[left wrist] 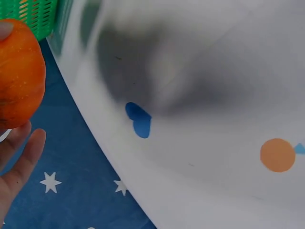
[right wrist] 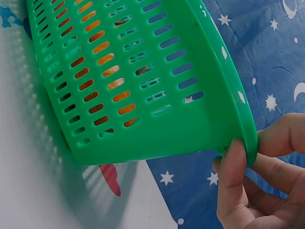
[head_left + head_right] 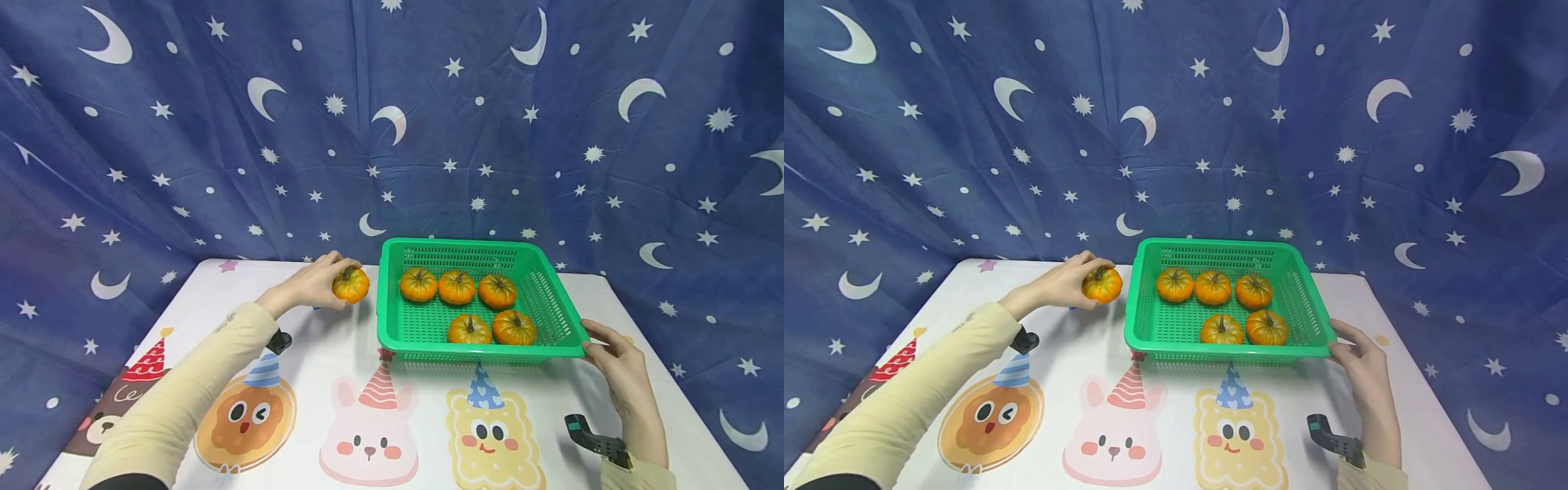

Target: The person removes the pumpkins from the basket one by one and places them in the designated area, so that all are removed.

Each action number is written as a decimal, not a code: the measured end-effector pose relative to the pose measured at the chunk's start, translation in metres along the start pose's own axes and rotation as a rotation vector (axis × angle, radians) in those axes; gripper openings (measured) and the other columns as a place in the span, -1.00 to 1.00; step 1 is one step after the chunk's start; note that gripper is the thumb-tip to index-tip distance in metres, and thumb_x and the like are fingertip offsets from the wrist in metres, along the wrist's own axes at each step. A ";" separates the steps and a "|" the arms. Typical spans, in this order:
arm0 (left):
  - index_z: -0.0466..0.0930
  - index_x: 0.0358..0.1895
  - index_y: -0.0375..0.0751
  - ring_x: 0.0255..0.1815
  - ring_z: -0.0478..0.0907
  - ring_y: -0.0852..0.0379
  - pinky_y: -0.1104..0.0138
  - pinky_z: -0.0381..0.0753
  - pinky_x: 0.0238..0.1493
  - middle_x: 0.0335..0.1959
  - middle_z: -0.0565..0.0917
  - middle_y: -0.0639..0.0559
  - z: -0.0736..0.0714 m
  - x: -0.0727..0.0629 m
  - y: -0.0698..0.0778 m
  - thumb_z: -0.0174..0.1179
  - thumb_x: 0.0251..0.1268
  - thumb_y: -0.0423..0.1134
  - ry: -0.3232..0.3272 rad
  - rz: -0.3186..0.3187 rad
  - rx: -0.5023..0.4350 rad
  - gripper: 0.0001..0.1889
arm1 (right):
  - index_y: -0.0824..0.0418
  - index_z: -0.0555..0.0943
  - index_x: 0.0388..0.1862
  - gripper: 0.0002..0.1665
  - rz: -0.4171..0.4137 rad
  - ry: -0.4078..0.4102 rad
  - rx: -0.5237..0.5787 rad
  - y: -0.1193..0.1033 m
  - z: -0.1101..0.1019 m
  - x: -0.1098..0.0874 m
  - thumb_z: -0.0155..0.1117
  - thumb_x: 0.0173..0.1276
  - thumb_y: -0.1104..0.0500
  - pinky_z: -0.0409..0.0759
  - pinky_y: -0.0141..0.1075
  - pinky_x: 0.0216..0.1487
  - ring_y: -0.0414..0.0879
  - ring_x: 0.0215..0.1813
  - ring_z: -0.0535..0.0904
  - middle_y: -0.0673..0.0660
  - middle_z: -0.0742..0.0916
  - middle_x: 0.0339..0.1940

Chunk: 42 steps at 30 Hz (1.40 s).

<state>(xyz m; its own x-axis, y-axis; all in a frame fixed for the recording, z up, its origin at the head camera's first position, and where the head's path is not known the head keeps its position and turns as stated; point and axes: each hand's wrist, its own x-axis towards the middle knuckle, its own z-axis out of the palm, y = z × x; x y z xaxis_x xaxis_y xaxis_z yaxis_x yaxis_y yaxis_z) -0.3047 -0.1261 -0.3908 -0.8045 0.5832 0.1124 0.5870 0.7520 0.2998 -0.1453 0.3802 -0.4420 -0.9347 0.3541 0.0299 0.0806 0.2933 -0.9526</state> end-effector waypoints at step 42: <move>0.38 0.29 -0.09 -0.06 0.48 -0.04 0.04 0.54 0.04 -0.05 0.46 -0.14 0.038 0.008 -0.022 0.44 -0.19 -0.05 -0.126 -0.105 -0.044 -0.18 | 0.21 0.41 0.36 -0.44 -0.004 0.003 -0.046 0.017 -0.004 0.009 0.17 0.39 0.17 0.60 -0.57 -0.17 -0.29 -0.15 0.48 -0.17 0.40 0.03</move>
<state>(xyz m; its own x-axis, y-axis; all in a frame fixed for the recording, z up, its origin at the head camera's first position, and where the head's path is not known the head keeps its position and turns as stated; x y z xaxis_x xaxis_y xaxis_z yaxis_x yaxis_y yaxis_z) -0.3203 -0.1261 -0.4326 -0.8420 0.5379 -0.0408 0.4934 0.7985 0.3449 -0.1513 0.3918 -0.4565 -0.9341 0.3552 0.0343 0.0929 0.3349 -0.9377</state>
